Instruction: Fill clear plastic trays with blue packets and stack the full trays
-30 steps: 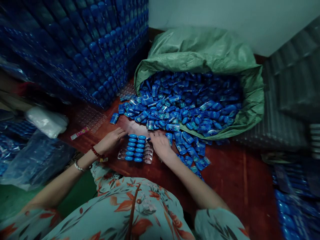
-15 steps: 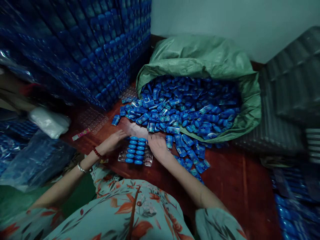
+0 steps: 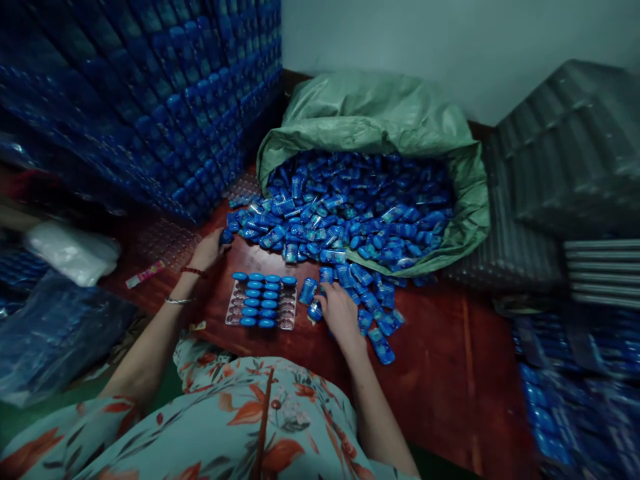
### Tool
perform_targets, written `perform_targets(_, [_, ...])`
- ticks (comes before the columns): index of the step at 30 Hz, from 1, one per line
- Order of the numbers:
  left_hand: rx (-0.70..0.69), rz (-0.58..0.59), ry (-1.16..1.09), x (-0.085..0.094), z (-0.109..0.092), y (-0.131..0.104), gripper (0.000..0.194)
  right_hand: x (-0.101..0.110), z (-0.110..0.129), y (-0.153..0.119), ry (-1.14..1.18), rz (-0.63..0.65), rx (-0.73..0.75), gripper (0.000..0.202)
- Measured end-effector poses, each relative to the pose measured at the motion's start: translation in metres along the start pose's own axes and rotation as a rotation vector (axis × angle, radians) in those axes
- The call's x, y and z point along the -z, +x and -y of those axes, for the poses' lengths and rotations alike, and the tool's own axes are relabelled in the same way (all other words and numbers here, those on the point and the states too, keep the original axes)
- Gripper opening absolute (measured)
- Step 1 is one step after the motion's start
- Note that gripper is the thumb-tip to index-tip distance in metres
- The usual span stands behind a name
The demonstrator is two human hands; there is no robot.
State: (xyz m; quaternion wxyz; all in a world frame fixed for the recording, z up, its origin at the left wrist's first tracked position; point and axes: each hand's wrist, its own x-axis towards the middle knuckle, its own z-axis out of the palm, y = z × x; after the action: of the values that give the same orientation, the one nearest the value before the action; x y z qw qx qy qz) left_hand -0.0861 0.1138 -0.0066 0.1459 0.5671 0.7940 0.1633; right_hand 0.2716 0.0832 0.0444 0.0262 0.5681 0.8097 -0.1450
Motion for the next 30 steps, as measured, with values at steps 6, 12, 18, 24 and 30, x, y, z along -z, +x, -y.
perform_targets(6, [0.066,-0.253,-0.524,0.003,0.002,-0.062,0.028,-0.009,0.017,0.013,-0.075,0.048,0.079,0.048])
perform_targets(12, [0.246,-0.442,-0.937,0.006,-0.002,-0.144,0.043,-0.013,0.013,0.027,0.026,0.164,0.119,0.043])
perform_targets(18, [0.297,-0.374,-1.061,-0.005,-0.028,-0.164,0.039,-0.014,0.004,0.017,0.412,0.074,0.087,0.022])
perform_targets(24, [0.134,-0.428,-0.847,-0.007,-0.032,-0.161,0.025,-0.009,0.001,-0.008,0.846,-0.022,-0.004,0.031])
perform_targets(30, [-0.243,-0.258,-0.531,-0.011,-0.024,-0.151,0.016,-0.027,0.029,-0.009,0.641,-0.21,0.241,0.02])
